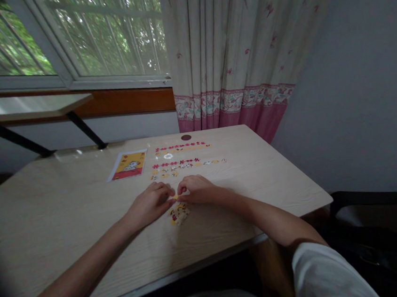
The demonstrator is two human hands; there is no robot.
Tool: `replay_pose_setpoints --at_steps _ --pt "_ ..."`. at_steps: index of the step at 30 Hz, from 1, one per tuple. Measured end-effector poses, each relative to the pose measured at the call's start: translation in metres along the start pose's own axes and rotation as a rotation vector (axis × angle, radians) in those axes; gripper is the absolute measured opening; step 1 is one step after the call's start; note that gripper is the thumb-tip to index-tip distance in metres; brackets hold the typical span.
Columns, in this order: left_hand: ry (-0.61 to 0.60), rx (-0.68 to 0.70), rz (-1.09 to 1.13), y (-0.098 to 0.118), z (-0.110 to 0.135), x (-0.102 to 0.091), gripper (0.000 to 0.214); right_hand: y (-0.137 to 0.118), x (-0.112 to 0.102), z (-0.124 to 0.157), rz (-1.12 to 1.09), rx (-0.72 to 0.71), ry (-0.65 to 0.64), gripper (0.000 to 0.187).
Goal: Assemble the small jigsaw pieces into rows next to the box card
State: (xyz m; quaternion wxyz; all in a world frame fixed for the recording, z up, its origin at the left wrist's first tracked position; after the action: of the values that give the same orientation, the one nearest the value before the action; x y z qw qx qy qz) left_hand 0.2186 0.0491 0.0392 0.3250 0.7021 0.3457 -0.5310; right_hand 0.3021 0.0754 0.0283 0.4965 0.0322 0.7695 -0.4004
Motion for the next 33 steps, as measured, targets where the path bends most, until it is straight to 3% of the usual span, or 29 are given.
replay_pose_setpoints --at_steps 11,16,21,27,33 --pt "0.044 -0.02 0.097 -0.006 -0.002 0.005 0.019 -0.003 0.001 -0.003 -0.061 0.038 -0.007 0.017" --pt "0.041 -0.055 0.173 -0.007 -0.003 0.002 0.014 -0.009 -0.002 0.0 -0.016 -0.033 0.041 0.017" --pt "0.049 -0.207 0.371 -0.016 -0.003 0.0 0.013 -0.015 -0.013 0.006 0.078 -0.139 0.17 0.015" --pt "0.095 -0.395 0.832 -0.034 -0.004 0.01 0.018 -0.017 -0.027 0.009 0.178 -0.178 0.301 0.023" --pt "0.107 -0.385 0.935 -0.033 -0.005 0.009 0.021 -0.015 -0.026 0.01 0.229 -0.183 0.312 0.025"
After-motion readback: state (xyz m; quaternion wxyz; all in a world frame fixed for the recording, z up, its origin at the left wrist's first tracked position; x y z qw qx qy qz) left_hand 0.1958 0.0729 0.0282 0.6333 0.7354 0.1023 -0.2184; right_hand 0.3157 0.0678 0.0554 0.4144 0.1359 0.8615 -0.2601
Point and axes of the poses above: each hand's wrist, its own z-axis away from the middle knuckle, its own x-axis out of the palm, y = z × x, the point moved 9 cm from there along -z, towards the middle knuckle, and after that the axes turned 12 degrees about -z, right-handed, at the moved point
